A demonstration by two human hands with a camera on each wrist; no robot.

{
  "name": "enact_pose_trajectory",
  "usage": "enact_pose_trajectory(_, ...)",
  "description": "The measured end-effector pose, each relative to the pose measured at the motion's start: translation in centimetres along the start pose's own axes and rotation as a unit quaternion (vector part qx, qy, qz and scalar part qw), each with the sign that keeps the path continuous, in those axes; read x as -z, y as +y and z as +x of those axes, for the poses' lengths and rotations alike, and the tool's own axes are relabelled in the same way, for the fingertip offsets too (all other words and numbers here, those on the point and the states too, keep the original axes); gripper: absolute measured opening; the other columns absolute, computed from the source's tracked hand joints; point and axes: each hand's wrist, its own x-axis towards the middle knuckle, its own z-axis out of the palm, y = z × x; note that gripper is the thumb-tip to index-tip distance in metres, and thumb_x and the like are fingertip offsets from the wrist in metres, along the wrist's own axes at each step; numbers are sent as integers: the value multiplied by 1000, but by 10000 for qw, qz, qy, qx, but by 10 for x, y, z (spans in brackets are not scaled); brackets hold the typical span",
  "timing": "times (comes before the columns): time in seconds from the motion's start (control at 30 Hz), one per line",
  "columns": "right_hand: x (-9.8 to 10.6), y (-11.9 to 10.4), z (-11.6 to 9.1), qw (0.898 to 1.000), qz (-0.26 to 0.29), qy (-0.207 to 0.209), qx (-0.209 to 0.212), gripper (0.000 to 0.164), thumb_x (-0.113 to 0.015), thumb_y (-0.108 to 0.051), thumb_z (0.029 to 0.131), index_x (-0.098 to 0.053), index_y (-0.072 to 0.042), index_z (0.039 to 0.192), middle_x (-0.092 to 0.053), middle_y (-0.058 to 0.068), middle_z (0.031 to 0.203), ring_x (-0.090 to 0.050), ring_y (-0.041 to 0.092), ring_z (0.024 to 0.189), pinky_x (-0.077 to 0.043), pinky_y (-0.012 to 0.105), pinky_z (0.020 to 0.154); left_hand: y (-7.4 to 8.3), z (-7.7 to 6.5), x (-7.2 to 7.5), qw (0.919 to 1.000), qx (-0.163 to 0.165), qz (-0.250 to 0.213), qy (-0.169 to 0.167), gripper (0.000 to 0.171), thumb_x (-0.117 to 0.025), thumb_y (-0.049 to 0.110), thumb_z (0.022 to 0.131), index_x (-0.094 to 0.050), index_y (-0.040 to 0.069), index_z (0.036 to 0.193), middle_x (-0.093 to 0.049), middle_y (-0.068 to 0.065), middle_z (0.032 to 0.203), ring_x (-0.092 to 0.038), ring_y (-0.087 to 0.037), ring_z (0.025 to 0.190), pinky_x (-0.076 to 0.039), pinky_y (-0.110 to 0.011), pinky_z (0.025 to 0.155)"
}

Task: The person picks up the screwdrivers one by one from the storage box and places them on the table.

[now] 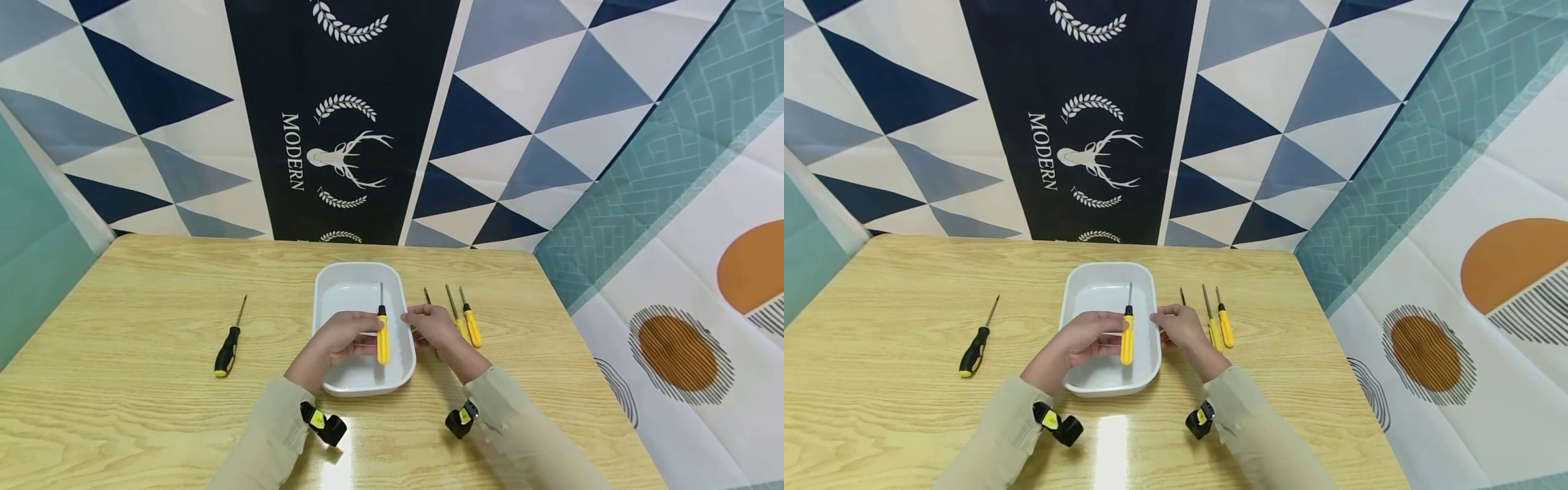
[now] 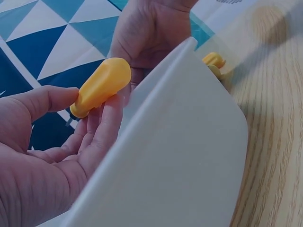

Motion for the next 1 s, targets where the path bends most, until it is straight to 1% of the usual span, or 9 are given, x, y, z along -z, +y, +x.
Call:
enact_pose_trajectory(0.2,-1,0,0,10000,10,71,-18,28,-58,-21,84,-57,-6,108,-61,7,82,-56,13,59,-50,27,54,1,-2,3,9998,-85,-164,-15,36,-59,13,82,-53,-3,113,-61,-10,93,-62,-17,77,-54,-30,73)
enact_pose_trajectory(0.33,-1,-1,0,10000,19,45,-54,27,-58,-21,84,-58,-7,107,-61,7,83,-56,14,60,-51,29,56,1,-4,6,9996,-108,-244,21,34,-59,12,82,-54,-3,112,-61,-8,90,-62,-17,76,-54,-30,73)
enact_pose_trajectory(0.43,-1,0,0,10000,25,36,-28,27,-58,-21,84,-58,-7,107,-60,7,83,-56,15,60,-51,30,58,1,-6,9,9995,-134,-273,37,35,-59,13,82,-53,-3,113,-61,-7,90,-62,-16,76,-54,-30,73)
enact_pose_trajectory(0.57,-1,1,0,10000,34,60,24,27,-58,-21,84,-58,-7,107,-60,6,81,-56,14,60,-50,29,56,3,-10,13,9994,-235,-262,23,39,-58,13,82,-50,-4,116,-60,-7,92,-62,-16,76,-54,-31,73)
enact_pose_trajectory(0.73,-2,2,-1,9999,47,78,47,26,-58,-21,84,-59,-7,106,-60,6,80,-55,13,59,-49,26,55,6,-15,18,9993,-269,-275,21,41,-58,13,82,-50,-5,117,-61,-6,91,-63,-16,76,-54,-30,72)
enact_pose_trajectory(1.0,-1,2,-2,9999,37,58,112,26,-58,-21,84,-59,-8,106,-60,6,80,-55,14,60,-49,27,55,9,-20,28,9992,-313,-235,36,41,-58,14,82,-49,-4,118,-61,-5,90,-63,-15,75,-54,-29,73)
